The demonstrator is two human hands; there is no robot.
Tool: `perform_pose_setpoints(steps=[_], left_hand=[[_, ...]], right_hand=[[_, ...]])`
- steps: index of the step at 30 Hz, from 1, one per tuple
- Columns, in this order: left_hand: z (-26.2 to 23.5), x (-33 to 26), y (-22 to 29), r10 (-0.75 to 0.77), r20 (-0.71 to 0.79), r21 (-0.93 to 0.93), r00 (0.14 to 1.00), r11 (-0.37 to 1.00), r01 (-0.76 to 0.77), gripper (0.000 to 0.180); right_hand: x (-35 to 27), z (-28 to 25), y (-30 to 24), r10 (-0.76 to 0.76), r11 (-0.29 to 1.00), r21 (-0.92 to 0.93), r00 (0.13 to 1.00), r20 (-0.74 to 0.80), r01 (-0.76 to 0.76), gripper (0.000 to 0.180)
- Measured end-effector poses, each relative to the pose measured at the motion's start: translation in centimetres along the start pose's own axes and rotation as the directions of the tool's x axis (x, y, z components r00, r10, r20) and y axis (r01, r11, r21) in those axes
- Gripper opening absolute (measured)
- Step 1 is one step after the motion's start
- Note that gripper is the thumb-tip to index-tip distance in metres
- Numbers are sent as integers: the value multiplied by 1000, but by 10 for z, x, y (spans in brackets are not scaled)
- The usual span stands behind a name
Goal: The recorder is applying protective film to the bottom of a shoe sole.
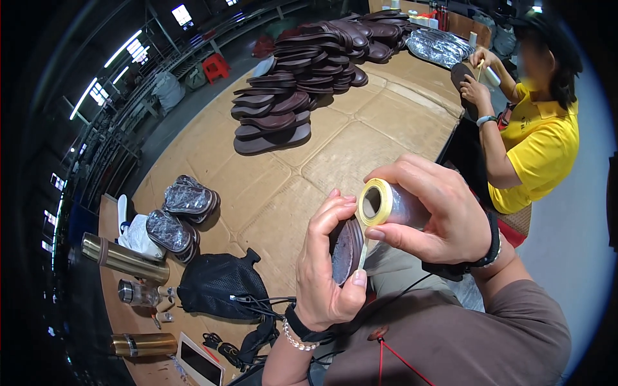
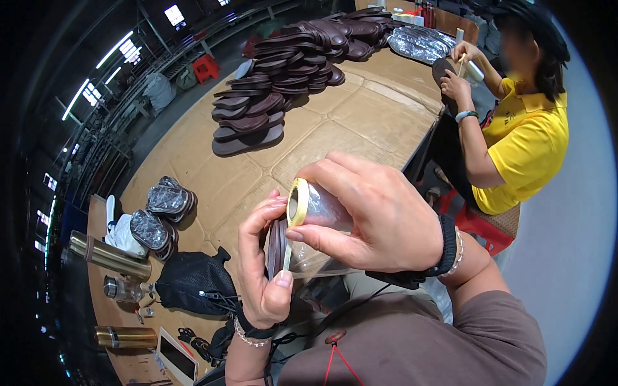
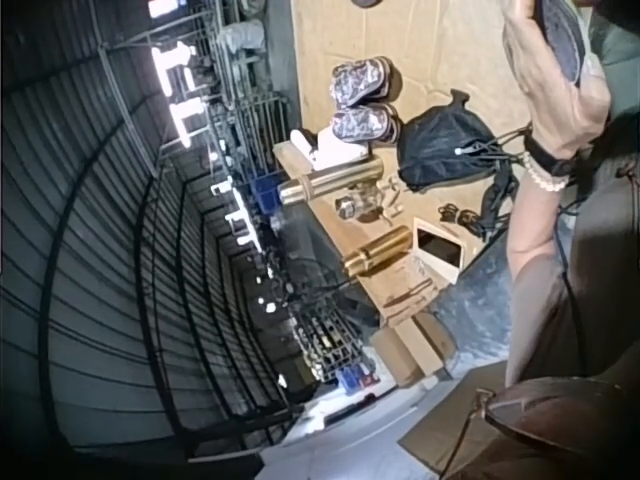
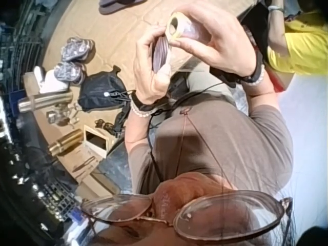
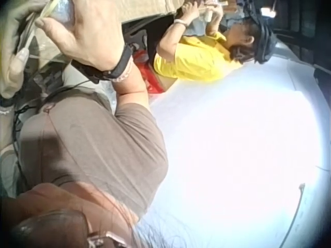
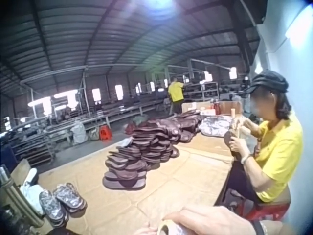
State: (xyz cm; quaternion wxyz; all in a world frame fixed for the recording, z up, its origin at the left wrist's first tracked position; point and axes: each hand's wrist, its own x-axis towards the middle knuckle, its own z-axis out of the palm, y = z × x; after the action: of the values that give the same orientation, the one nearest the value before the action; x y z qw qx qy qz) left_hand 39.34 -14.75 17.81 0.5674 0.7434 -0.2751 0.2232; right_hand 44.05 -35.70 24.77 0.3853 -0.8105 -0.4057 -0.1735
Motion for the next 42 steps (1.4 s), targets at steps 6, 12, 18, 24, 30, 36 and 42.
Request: perform_pose_setpoints(steps=[6, 12, 18, 24, 30, 36, 42], left_hand=[[2, -5, 0, -24, -15, -21, 1000, 1000, 24, 73], [5, -8, 3, -70, -44, -103, 997, 993, 65, 70], [11, -16, 11, -161, -98, -170, 982, 975, 142, 65], [8, -21, 12, -107, -114, -144, 988, 985, 90, 64], [8, -21, 13, -73, -112, -123, 991, 991, 59, 64], [11, -23, 12, -62, -115, -120, 991, 992, 48, 69], [10, -23, 11, -49, -110, -82, 993, 996, 40, 70]], right_hand=[[-1, 2, -4, 31, 999, -41, 999, 16, -30, 44], [0, 4, -4, 19, 1000, -10, 1000, 18, -18, 43], [-1, 5, 6, -59, 995, 92, 986, 158, 45, 50], [-5, 8, 16, -97, 969, 242, 971, 218, 43, 50], [-10, 9, 10, 24, 977, 208, 998, 59, -35, 44], [-8, 10, 6, 14, 994, 110, 1000, -15, -12, 40], [-6, 9, 0, 0, 998, 56, 999, -44, 3, 39]])
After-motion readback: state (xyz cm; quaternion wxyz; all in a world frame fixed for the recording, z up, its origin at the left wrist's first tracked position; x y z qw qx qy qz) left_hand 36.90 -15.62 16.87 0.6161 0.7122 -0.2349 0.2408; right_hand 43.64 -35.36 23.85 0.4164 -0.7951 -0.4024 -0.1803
